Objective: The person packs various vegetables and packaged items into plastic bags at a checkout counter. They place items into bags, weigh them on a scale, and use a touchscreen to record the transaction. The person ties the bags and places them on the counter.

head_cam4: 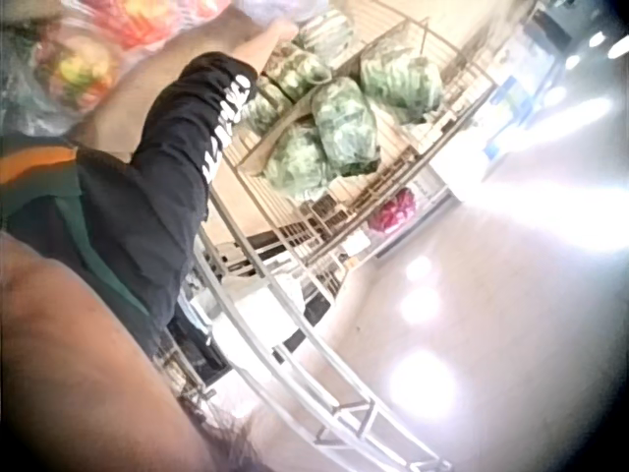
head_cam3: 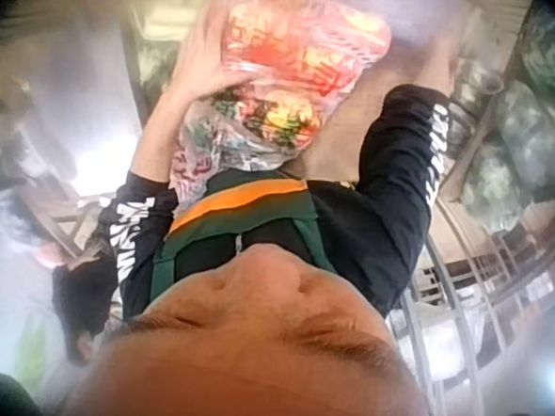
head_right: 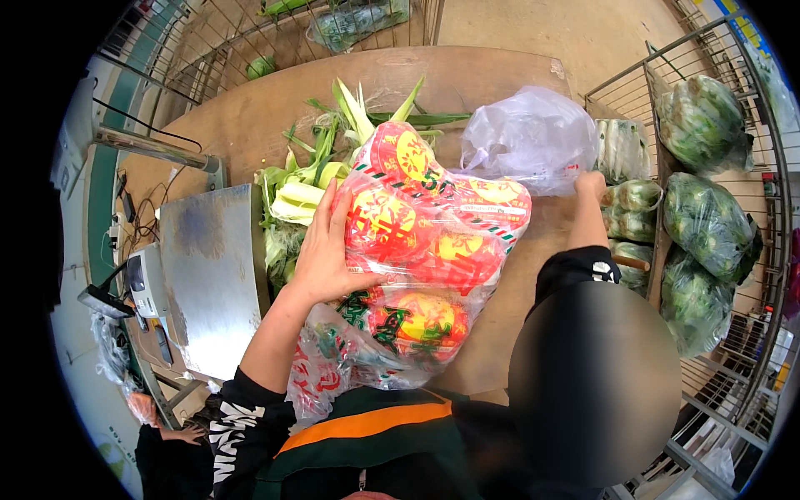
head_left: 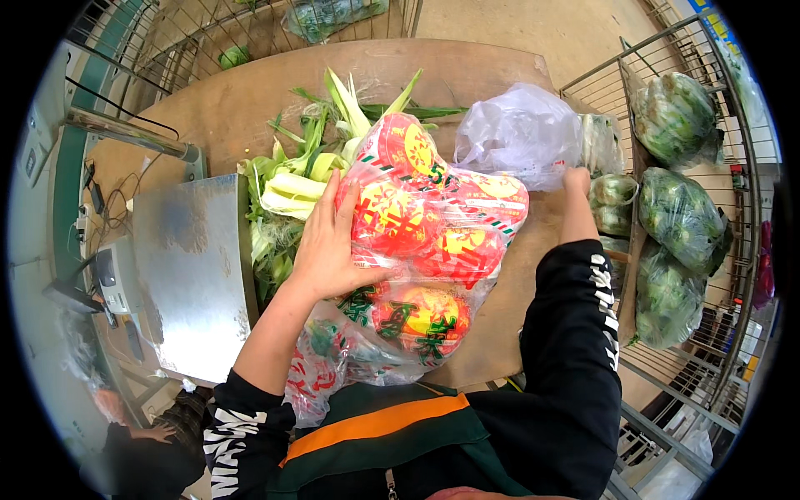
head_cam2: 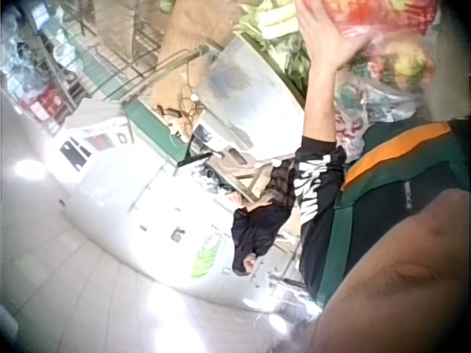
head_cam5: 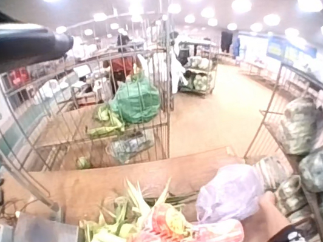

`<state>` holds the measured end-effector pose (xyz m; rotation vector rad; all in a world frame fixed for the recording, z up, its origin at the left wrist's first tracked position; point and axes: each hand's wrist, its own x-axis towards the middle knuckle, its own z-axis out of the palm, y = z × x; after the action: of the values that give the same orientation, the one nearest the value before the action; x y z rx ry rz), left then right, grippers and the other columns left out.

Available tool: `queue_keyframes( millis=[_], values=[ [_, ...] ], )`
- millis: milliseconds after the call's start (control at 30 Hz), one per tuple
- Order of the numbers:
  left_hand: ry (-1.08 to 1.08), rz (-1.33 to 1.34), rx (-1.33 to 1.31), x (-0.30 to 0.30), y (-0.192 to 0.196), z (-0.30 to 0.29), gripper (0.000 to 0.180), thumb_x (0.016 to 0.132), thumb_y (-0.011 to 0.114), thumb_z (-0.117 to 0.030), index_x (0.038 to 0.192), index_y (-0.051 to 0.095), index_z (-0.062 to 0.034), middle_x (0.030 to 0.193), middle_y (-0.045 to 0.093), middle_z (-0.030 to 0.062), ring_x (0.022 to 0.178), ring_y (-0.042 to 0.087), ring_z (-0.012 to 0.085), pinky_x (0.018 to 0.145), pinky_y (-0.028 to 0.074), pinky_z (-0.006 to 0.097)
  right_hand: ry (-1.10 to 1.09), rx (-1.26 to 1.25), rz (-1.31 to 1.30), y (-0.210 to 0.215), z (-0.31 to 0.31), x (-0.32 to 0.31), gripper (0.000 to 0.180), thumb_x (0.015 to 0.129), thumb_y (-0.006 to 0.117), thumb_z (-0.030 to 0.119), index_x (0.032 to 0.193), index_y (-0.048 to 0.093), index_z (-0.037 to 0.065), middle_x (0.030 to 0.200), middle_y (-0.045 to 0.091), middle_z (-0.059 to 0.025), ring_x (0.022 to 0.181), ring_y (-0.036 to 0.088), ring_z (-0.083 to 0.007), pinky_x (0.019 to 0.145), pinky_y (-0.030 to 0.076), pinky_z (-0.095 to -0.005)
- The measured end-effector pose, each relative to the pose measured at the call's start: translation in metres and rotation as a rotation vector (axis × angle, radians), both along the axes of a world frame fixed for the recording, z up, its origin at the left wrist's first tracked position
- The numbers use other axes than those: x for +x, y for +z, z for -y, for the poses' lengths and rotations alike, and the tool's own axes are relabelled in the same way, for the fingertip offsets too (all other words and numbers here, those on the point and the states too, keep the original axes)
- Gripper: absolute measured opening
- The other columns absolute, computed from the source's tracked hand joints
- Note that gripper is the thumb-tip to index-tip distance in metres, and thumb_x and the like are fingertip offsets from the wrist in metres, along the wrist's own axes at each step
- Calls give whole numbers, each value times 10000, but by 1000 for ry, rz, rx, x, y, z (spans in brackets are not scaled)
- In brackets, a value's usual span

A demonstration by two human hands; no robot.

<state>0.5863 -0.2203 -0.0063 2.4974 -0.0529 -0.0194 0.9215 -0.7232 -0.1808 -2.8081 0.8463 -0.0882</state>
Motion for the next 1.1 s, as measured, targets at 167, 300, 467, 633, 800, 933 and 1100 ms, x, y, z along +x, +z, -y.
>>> queue_keyframes(
  millis=[167,300,467,633,800,933,1100],
  values=[
    [28,-13,-54,5,-6,-5,1127,700,874,-421,1586,249,-113,1599,251,251,1425,389,457,1153,375,505,-409,877,288,-8,76,-22,472,994,573,415,912,692,-34,927,712,-164,844,698,-250,725,544,-366],
    [208,42,-127,-8,-19,-2,1019,770,833,-395,1538,294,2,1526,373,250,1355,460,451,1105,419,503,44,912,678,44,4,-93,280,1029,580,240,1094,596,-32,900,635,-69,833,595,-165,770,479,-285],
    [276,106,-9,-32,-14,14,1009,825,797,-414,1524,264,81,1520,354,305,1417,352,458,1181,284,527,775,653,439,142,-121,-280,264,951,665,133,1167,598,-3,1086,624,-123,1007,584,-229,930,461,-357],
    [143,86,188,-142,-13,31,991,881,706,-518,1548,259,64,1592,232,332,1483,224,501,1187,173,643,1148,380,272,184,-186,-386,609,904,693,210,1432,496,-23,1529,383,-282,1425,352,-465,1147,299,-549],
    [115,-391,54,-273,-11,19,851,880,717,-412,1543,343,-30,1473,442,332,1347,464,477,1094,393,551,1103,248,201,177,-186,-396,651,907,691,225,1467,467,-19,1604,266,-287,1490,221,-500,1186,210,-585],
    [199,-346,-37,-312,1,-8,602,866,697,-205,1428,500,-126,912,693,226,811,664,439,736,536,486,1220,361,392,184,-211,-425,527,842,760,148,1301,553,-8,1385,499,-254,1268,473,-448,1044,394,-527],
    [312,-278,-788,-329,26,-21,478,920,681,-5,1373,535,-46,941,682,34,824,624,79,705,490,248,1622,652,247,197,-280,-513,488,753,853,287,1106,620,44,1020,642,-152,960,625,-368,834,506,-457]
  ],
)
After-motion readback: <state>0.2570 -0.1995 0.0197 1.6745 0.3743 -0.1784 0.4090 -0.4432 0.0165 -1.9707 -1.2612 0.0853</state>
